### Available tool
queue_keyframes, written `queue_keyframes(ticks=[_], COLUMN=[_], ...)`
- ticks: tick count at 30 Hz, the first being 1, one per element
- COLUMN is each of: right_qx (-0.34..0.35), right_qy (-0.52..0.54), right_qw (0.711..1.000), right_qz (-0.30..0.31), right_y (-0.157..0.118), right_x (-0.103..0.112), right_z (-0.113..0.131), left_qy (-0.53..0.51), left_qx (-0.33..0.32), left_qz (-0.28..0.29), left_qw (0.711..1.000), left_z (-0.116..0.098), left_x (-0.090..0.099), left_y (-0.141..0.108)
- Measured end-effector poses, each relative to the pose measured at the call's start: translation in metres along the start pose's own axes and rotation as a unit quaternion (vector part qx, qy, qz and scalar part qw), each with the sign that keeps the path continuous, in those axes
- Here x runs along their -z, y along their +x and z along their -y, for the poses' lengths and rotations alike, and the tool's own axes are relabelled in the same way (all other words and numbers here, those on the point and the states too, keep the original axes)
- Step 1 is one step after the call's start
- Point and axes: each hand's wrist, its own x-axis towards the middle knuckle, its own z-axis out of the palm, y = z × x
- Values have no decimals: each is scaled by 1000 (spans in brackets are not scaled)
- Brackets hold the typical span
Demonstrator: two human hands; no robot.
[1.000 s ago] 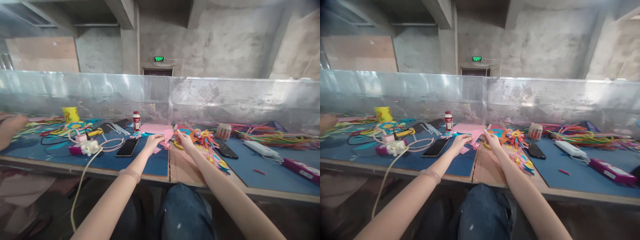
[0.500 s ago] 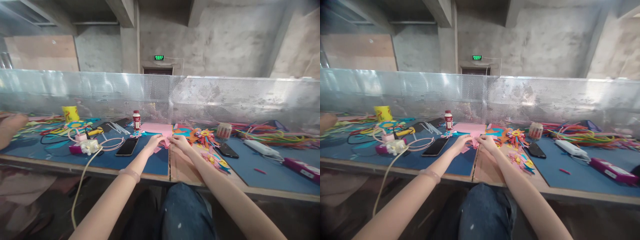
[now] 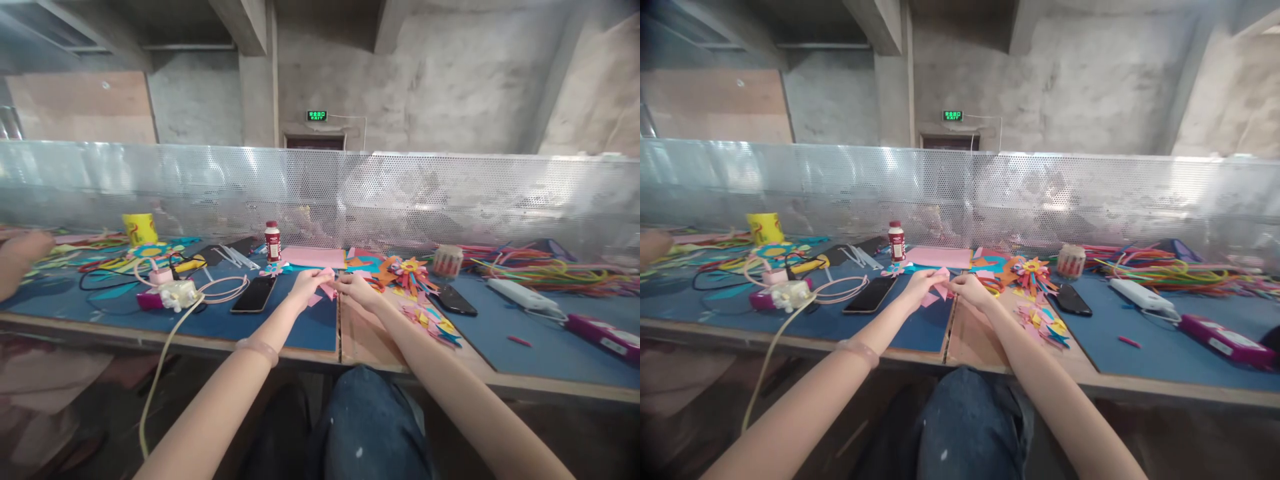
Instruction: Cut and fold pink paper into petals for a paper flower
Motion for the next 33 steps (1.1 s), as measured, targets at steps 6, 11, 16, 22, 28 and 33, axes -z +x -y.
queue_keyframes(ticks=[6,11,16,22,28,33], right_qx=[18,26,14,-12,-8,-9], right_qy=[-1,-7,12,7,20,22], right_qw=[1000,1000,999,998,999,998], right_qz=[9,-6,34,-59,-47,-54], right_y=[-1,-2,-4,-2,0,0], right_x=[-2,-4,-5,-1,-3,-4], right_z=[5,8,6,5,2,-3], left_qy=[-43,-74,-149,-144,-82,-75], left_qx=[-17,-4,38,36,-4,11], left_qz=[-50,-81,-240,-181,-59,7], left_qw=[998,994,958,972,995,997], left_z=[-1,-5,-5,-5,-4,-8], left_x=[1,3,15,13,2,-1], left_y=[2,3,14,10,1,-3])
